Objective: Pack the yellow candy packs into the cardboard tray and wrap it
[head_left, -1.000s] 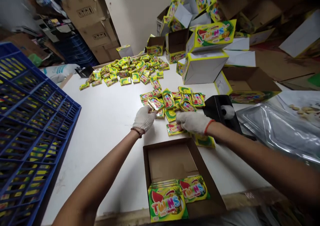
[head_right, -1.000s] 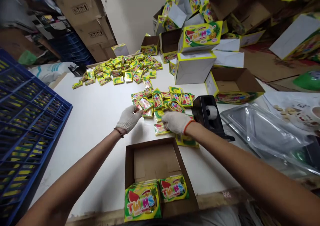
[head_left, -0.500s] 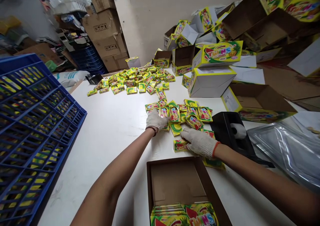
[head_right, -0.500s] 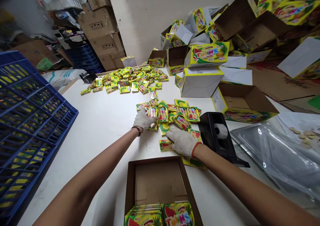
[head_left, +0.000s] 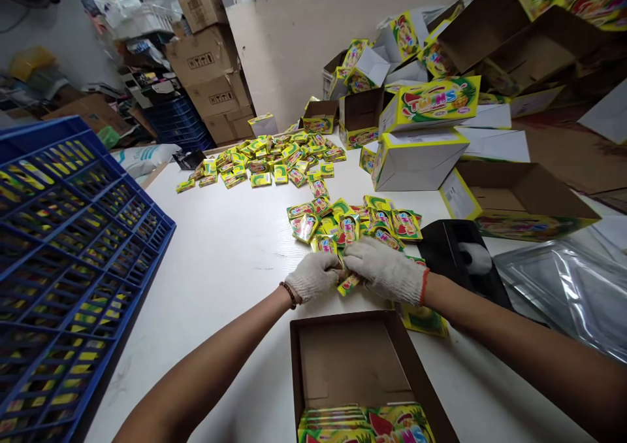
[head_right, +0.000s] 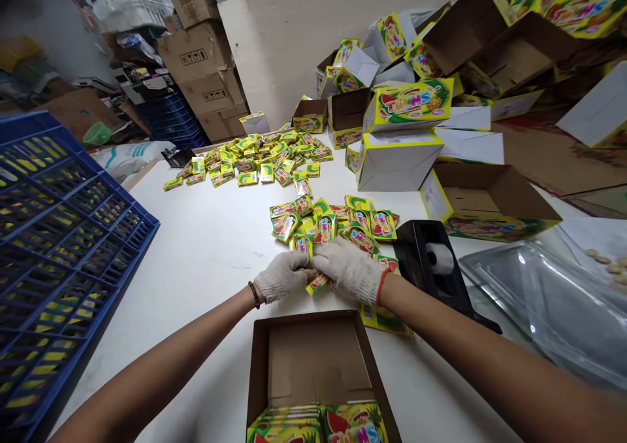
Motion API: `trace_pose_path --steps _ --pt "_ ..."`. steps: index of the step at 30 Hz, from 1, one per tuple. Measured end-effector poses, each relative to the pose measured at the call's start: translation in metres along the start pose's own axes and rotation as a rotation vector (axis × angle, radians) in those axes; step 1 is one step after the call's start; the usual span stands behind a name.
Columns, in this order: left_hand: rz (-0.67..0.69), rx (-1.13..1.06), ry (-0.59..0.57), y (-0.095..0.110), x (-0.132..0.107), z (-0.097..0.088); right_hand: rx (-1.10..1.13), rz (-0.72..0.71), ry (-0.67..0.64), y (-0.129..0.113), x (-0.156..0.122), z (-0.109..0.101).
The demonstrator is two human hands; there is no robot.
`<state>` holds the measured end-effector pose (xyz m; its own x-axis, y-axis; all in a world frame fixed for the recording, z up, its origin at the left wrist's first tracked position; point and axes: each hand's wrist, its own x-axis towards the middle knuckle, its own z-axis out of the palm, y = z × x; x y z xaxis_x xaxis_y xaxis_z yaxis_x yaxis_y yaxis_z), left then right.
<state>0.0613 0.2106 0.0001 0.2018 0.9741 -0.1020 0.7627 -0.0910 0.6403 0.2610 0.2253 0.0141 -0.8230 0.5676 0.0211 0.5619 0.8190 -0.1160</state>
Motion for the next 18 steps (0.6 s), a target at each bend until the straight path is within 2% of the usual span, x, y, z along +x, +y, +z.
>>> trace_pose_path --steps 2,6,9,11,15,18 --pt "-0.047 0.025 0.038 -0.001 -0.004 0.003 0.031 0.013 -0.12 -0.003 -0.001 0.0" --pt "-0.239 0.072 0.179 -0.006 0.006 0.005 0.076 0.096 -0.196 -0.004 -0.008 0.009" --pt "-0.302 0.075 0.12 -0.004 0.013 0.009 0.074 0.066 -0.213 -0.003 -0.012 0.02" --pt "-0.269 0.076 0.084 0.001 0.012 0.011 0.044 0.022 -0.139 -0.002 -0.013 0.025" --pt "-0.076 0.08 0.035 0.008 0.002 0.006 0.022 -0.02 0.092 -0.003 -0.009 0.024" --pt "0.006 0.066 -0.019 0.004 0.004 -0.004 0.096 -0.023 0.033 -0.006 0.0 0.014"
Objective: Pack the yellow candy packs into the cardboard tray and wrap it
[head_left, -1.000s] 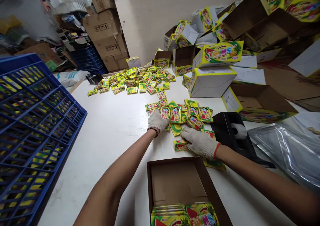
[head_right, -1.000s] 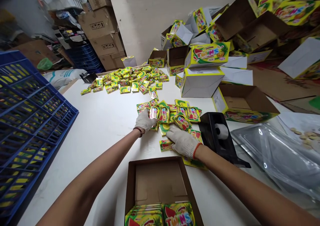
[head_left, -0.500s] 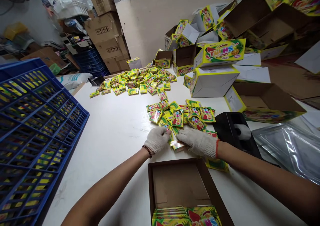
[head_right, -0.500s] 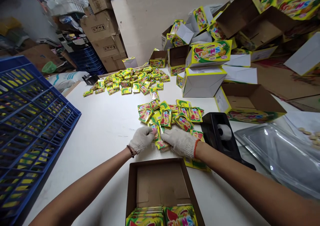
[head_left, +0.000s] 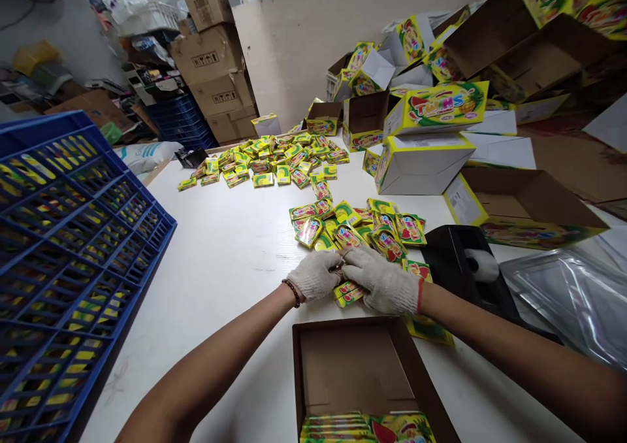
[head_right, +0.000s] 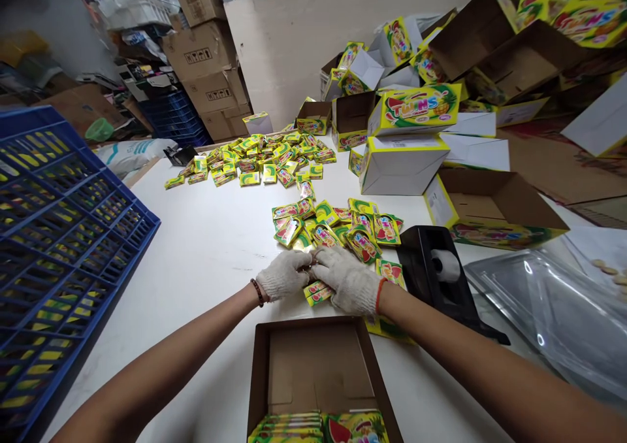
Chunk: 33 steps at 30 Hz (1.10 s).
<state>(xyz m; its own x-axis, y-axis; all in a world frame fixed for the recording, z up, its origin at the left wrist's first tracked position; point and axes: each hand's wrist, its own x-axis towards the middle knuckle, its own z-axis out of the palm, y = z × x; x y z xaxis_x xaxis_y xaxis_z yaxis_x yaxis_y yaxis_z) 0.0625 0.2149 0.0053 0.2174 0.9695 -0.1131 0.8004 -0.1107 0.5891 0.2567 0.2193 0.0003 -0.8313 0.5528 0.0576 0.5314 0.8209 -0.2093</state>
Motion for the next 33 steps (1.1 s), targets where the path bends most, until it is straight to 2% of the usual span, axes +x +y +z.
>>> trace_pose_path --steps 1,3,5,7,10,14,17,19,22,26,28,30,31,33 --pt "-0.008 -0.004 0.017 -0.004 0.004 -0.004 0.018 0.005 -0.047 -0.001 0.003 -0.003" --pt "-0.073 -0.009 0.125 -0.015 0.016 -0.011 0.039 0.03 -0.113 -0.004 0.009 -0.008" --pt "-0.18 -0.019 0.252 -0.027 0.032 -0.017 0.066 0.054 -0.122 -0.008 0.013 -0.009" --pt "-0.281 -0.053 0.303 -0.039 0.046 -0.021 0.108 0.049 -0.138 -0.011 0.016 -0.007" --pt "-0.313 -0.124 0.279 -0.05 0.05 -0.021 0.151 0.019 -0.171 -0.015 0.019 -0.003" --pt "-0.164 -0.142 0.262 -0.056 0.017 -0.015 0.065 -0.016 -0.083 -0.017 0.017 -0.001" --pt "-0.019 -0.117 0.127 -0.056 -0.011 -0.01 0.007 -0.037 -0.055 -0.018 0.017 -0.005" --pt "0.045 -0.104 0.029 -0.054 -0.015 -0.008 0.047 -0.083 -0.108 -0.019 0.019 -0.008" --pt "0.068 -0.081 0.018 -0.044 0.007 -0.004 0.106 -0.113 -0.172 -0.021 0.026 -0.009" --pt "0.053 -0.114 0.06 -0.026 0.051 -0.002 0.064 -0.024 -0.192 -0.023 0.031 -0.005" --pt "0.021 -0.178 0.072 -0.024 0.064 -0.005 0.084 0.047 -0.211 -0.022 0.029 -0.004" --pt "-0.018 -0.275 0.098 -0.028 0.066 -0.011 0.277 0.197 -0.181 -0.019 0.024 -0.002" --pt "-0.038 -0.336 0.125 -0.031 0.064 -0.013 0.463 0.297 -0.151 -0.018 0.021 -0.002" --pt "-0.08 -0.487 0.217 -0.038 0.056 -0.015 0.978 0.483 -0.052 -0.015 0.017 0.0"
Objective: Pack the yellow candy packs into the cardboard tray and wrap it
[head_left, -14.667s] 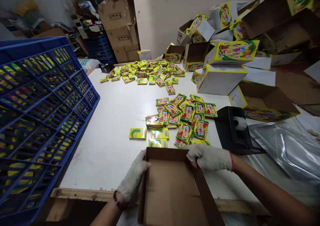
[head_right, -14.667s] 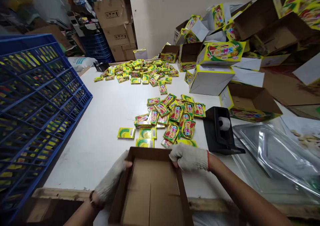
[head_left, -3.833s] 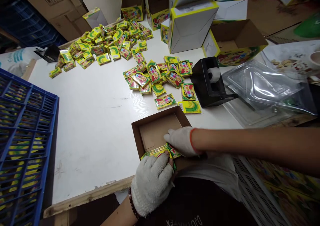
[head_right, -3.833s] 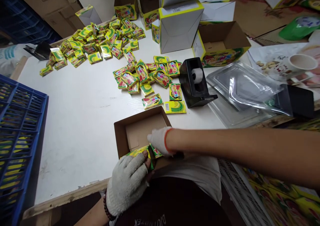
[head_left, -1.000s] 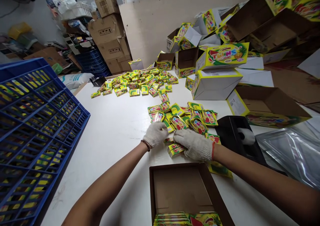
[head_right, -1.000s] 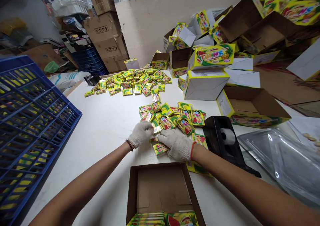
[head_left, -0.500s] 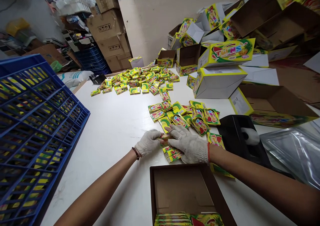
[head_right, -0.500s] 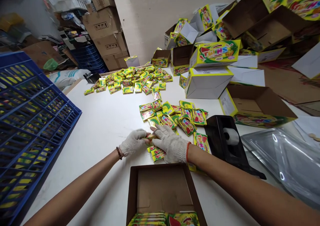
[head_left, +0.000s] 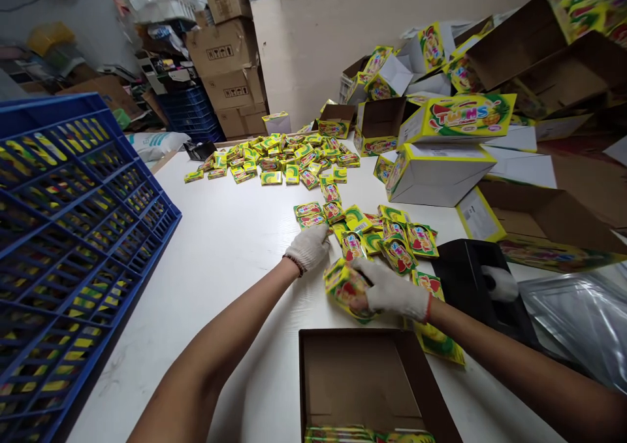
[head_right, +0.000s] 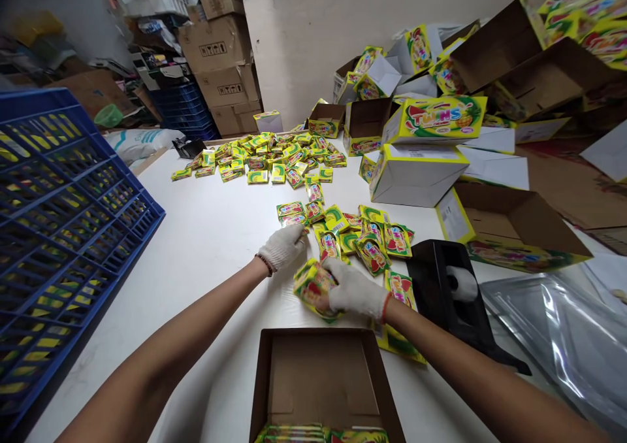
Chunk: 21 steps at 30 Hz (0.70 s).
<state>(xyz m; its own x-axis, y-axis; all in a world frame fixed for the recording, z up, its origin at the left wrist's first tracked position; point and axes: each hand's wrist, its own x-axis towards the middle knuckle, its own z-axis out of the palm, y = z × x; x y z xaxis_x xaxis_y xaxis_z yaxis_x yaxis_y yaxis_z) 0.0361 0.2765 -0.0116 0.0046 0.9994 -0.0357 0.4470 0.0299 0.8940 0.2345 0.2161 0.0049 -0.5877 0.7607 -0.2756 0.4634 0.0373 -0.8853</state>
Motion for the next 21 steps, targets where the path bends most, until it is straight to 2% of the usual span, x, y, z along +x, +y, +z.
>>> trace_pose_path --steps 2,4,6,8,10,11,14,16,17,19,21 --pt "-0.027 -0.191 0.103 -0.006 -0.013 0.001 0.545 0.048 -0.001 -0.001 0.0 0.001" --pt "-0.045 -0.393 0.158 -0.011 -0.029 0.011 0.905 0.018 -0.014 -0.008 0.004 0.004" --pt "-0.058 -0.566 0.155 -0.017 -0.047 0.023 1.04 -0.03 -0.027 -0.019 0.012 0.007" --pt "-0.076 -0.685 0.133 -0.025 -0.063 0.029 1.004 -0.076 0.004 -0.03 0.022 0.007" --pt "-0.098 -0.755 0.157 -0.036 -0.075 0.025 0.805 -0.076 0.043 -0.039 0.03 0.005" --pt "-0.104 -0.777 0.199 -0.041 -0.079 0.02 0.626 -0.058 0.051 -0.043 0.033 0.005" --pt "-0.071 -0.812 0.366 -0.053 -0.088 0.003 -0.212 -0.074 0.025 -0.058 0.036 0.015" --pt "-0.014 -0.797 0.419 -0.057 -0.093 -0.001 -0.77 -0.167 -0.024 -0.067 0.037 0.029" --pt "0.012 -0.757 0.424 -0.059 -0.095 0.0 -0.951 -0.23 -0.046 -0.068 0.038 0.036" --pt "0.04 -0.647 0.431 -0.063 -0.098 0.005 -1.078 -0.332 -0.08 -0.063 0.041 0.045" --pt "0.03 -0.557 0.443 -0.069 -0.101 0.011 -1.013 -0.404 -0.075 -0.045 0.045 0.043"
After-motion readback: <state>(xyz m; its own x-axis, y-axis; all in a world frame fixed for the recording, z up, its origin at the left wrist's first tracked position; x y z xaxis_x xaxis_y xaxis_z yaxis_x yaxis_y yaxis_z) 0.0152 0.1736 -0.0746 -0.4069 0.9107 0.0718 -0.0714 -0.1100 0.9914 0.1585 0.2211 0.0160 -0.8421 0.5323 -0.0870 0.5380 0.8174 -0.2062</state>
